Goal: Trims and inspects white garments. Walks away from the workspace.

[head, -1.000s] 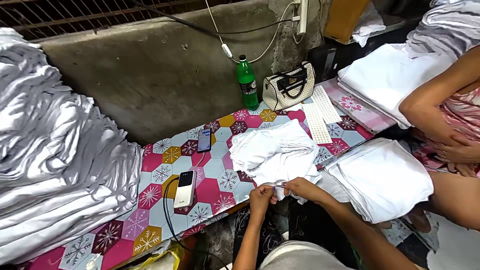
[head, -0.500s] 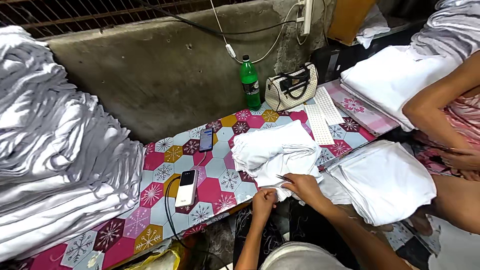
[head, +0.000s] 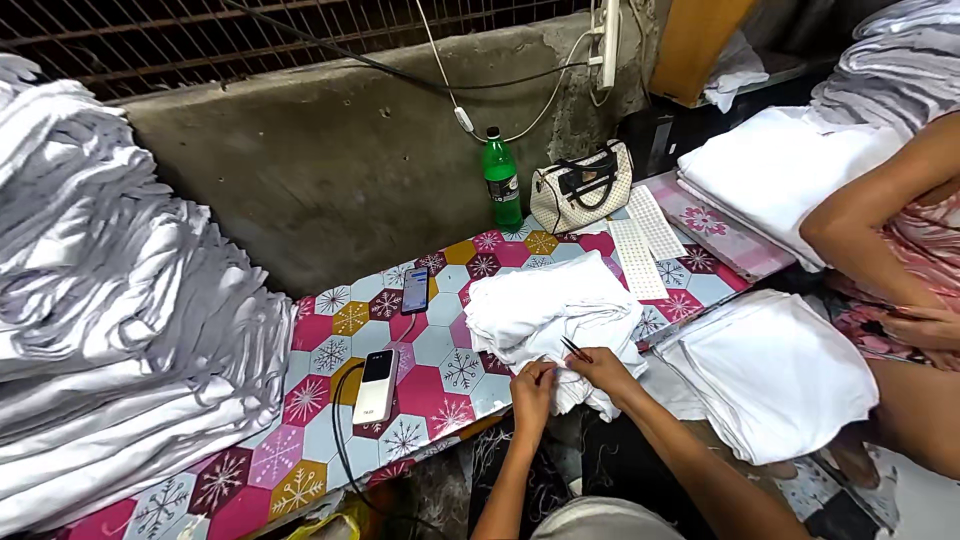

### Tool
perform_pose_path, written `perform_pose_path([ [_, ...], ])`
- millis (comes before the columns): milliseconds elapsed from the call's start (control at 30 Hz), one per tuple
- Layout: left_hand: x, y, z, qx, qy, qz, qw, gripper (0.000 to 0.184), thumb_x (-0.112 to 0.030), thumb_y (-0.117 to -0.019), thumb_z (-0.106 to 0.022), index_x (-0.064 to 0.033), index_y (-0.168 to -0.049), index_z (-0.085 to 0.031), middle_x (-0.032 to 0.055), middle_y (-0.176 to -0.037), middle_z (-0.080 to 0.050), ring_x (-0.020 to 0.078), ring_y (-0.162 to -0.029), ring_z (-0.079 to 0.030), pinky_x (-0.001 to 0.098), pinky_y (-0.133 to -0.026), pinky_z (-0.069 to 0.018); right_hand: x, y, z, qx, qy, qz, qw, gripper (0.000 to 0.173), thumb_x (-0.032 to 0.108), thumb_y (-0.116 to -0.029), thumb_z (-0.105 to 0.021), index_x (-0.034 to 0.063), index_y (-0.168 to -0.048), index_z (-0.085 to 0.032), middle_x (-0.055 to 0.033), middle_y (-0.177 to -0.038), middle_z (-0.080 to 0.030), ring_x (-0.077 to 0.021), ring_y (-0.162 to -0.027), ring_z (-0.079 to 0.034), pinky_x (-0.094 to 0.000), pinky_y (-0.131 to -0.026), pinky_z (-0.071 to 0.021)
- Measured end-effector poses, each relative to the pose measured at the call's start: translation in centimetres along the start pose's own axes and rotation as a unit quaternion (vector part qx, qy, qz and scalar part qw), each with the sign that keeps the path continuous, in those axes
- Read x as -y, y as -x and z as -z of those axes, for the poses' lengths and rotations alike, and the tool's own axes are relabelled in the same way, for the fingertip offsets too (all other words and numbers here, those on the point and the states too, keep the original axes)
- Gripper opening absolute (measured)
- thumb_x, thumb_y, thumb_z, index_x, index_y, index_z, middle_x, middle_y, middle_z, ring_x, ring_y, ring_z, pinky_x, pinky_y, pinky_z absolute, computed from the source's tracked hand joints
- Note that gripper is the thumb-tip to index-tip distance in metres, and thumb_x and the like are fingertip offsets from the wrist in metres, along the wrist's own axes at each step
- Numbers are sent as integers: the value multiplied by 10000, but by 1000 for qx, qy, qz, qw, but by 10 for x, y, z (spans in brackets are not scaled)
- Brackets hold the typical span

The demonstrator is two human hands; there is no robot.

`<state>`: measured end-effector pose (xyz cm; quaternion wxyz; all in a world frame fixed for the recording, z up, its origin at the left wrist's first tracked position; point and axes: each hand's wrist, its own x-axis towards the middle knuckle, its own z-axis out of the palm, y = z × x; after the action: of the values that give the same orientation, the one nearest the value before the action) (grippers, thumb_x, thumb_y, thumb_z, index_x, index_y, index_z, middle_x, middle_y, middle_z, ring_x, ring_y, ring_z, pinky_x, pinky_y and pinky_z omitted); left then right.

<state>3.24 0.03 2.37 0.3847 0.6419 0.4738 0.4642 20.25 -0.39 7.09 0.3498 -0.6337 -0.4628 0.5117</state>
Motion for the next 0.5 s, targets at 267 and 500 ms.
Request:
perform_pose_path([
  [267, -21, 3, 8, 60, 49, 120, 990, 283, -45, -942, -689, 107, -1180, -674, 202, -1033, -732, 211, -886, -736, 370, -865, -606, 0, 1, -6, 8, -4, 9, 1000, 164, 154, -973, -680, -2, -928, -702, 19, -672, -534, -38, -562, -436, -242, -551, -381],
  [500, -26, -1, 18, 99, 76, 171, 977, 180, -46, -954, -675, 70, -1086, -711, 126, -909, -745, 155, -776, -729, 343, -782, -624, -1, 4, -2, 0, 14, 18, 1000, 174, 164, -966, -695, 0, -911, -710, 15, -674, -540, -48, -595, -459, -263, -591, -403],
])
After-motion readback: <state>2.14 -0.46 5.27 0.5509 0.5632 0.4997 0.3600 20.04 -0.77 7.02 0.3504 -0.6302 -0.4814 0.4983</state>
